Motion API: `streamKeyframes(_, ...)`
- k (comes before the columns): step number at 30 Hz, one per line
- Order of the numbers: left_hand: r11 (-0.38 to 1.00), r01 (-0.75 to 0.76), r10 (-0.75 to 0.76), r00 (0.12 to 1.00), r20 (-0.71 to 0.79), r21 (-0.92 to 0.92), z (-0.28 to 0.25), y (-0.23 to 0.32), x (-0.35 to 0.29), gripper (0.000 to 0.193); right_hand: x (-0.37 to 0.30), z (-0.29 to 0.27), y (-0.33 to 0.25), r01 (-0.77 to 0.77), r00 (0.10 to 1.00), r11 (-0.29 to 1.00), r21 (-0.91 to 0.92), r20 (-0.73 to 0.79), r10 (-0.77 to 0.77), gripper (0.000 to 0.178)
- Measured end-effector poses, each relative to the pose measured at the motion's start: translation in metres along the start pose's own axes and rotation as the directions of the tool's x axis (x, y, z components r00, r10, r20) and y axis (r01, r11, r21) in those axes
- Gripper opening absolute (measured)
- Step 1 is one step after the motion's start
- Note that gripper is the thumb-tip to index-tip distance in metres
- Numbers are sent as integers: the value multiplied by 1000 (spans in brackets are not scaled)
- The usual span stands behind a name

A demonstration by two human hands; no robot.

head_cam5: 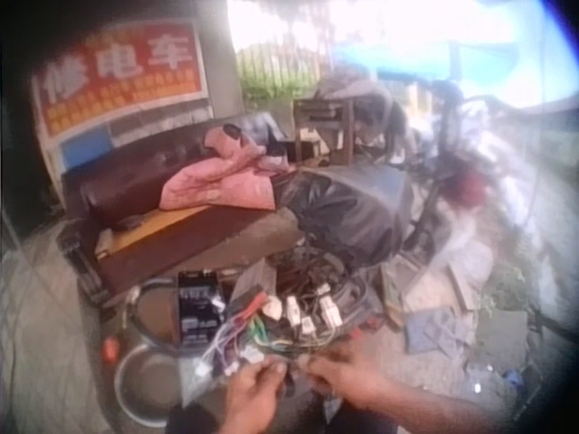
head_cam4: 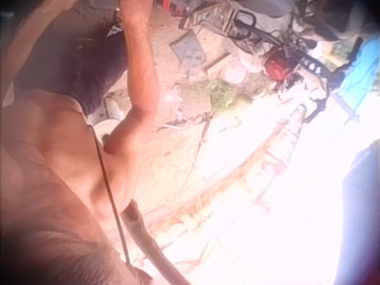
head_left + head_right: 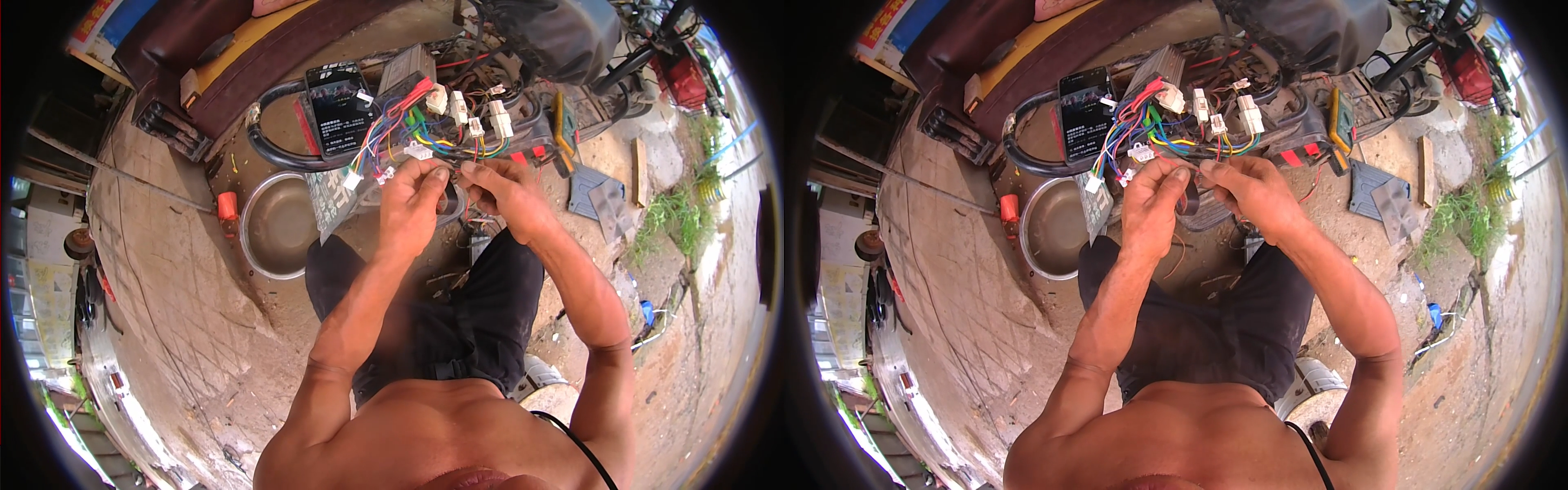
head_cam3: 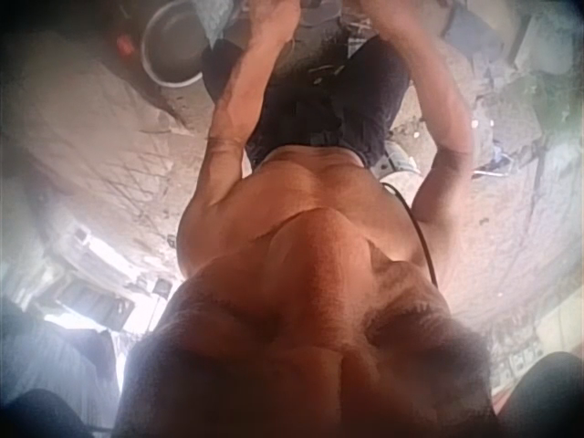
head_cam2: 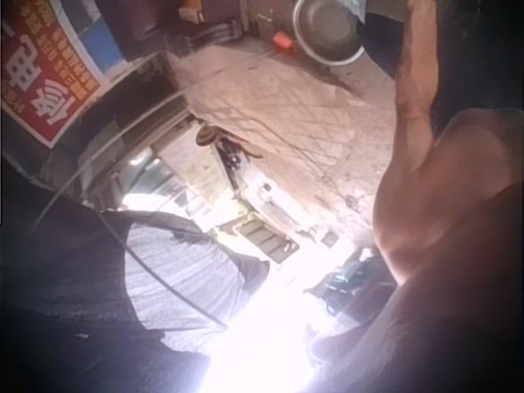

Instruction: The person connects and organizes a bundle of electrical wires and plastic connectors on a bicycle motor controller. They handle various color-coded wires and push individual connector pins together by hand while checking a mobile phone screen for reference.

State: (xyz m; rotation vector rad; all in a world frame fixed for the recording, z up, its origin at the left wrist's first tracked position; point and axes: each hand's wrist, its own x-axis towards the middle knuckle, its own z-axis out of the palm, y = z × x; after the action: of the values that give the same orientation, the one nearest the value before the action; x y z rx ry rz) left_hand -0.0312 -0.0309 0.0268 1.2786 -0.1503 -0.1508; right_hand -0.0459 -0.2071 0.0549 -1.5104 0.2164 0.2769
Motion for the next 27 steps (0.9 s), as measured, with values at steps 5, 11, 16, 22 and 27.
streamKeyframes(5,996,23,-24,1000,9,81,-7,2,0,11,4,11,6,-16,999,956,292,46,3,25)
streamKeyframes(11,998,33,-34,999,9,62,-12,4,-4,11,10,19,19,46,998,940,337,29,-59,24)
streamKeyframes(16,988,118,-112,991,-73,96,-12,16,-7,14,8,30,19,80,997,958,274,-17,-79,25)
streamKeyframes(22,982,186,-185,982,-45,29,-22,10,-3,18,10,36,27,140,990,953,269,-30,-137,20)
streamKeyframes(27,977,211,-211,977,6,-22,-17,27,-19,29,9,35,33,163,984,924,345,5,-176,17)
